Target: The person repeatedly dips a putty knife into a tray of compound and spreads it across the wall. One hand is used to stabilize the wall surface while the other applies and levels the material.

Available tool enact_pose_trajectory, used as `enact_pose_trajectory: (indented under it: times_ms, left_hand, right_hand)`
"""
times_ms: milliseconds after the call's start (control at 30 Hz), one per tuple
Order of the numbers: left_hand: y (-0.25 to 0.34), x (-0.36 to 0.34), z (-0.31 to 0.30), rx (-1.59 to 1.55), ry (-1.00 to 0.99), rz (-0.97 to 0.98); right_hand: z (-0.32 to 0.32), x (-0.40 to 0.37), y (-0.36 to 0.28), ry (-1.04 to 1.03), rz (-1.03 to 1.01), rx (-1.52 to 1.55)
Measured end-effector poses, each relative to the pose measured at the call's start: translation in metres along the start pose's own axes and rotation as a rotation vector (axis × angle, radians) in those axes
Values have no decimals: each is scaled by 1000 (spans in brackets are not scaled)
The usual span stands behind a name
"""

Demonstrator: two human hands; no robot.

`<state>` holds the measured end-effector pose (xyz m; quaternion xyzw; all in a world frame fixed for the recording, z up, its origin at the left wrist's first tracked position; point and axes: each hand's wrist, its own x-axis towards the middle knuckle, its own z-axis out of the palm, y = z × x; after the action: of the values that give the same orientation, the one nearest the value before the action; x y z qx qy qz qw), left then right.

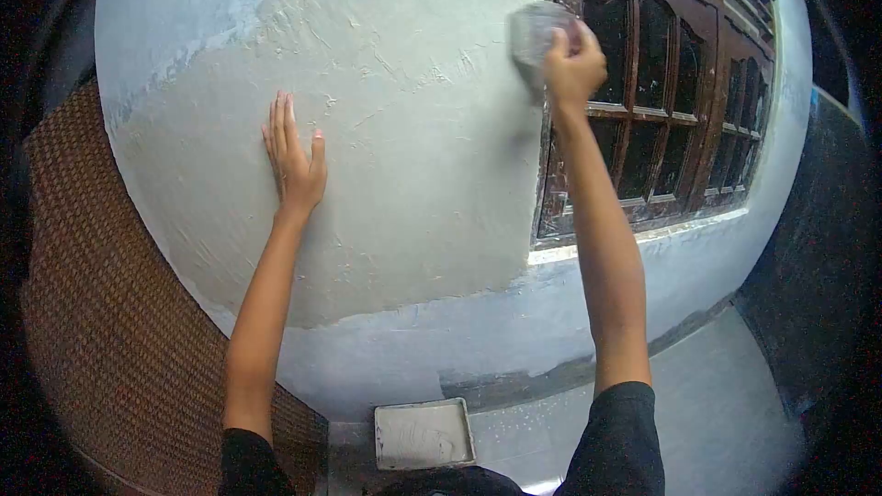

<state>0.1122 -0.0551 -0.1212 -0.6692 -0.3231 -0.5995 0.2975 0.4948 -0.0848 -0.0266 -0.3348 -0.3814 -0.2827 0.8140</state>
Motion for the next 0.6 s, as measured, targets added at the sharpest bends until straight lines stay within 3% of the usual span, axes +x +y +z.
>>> enact_pose_trajectory:
  times_ms: [100, 167, 200, 233, 300, 367, 433, 500, 533, 600]
  left_hand:
    - [-4, -3, -1, 14, -13, -6]
    - [0, -2, 0, 12, -52, -11]
    - [2, -1, 0, 11, -53, -7]
    - [5, 1, 0, 7, -42, -2]
    - [8, 3, 2, 0, -33, 5]
    - [9, 5, 5, -8, -29, 4]
    - [10, 7, 5, -10, -17, 8]
    - [9, 7, 3, -12, -4, 8]
    - [8, 6, 1, -14, -7, 4]
    - [7, 4, -1, -14, -11, -3]
  right_hand:
    - [-18, 7, -17, 35, 196, 114]
    - [-4, -3, -30, -112, 176, 232]
    - [9, -8, -29, -184, -12, 141]
    - [20, -21, -51, -298, 21, 287]
    - [44, -47, -78, -338, -134, 187]
    - [54, -60, -105, -462, -157, 203]
    - [60, -55, -107, -439, -237, 84]
    - [67, -32, -81, -281, -230, 47]
    - [61, -13, -68, -268, -127, 190]
    - [40, 21, -34, -32, -128, -6]
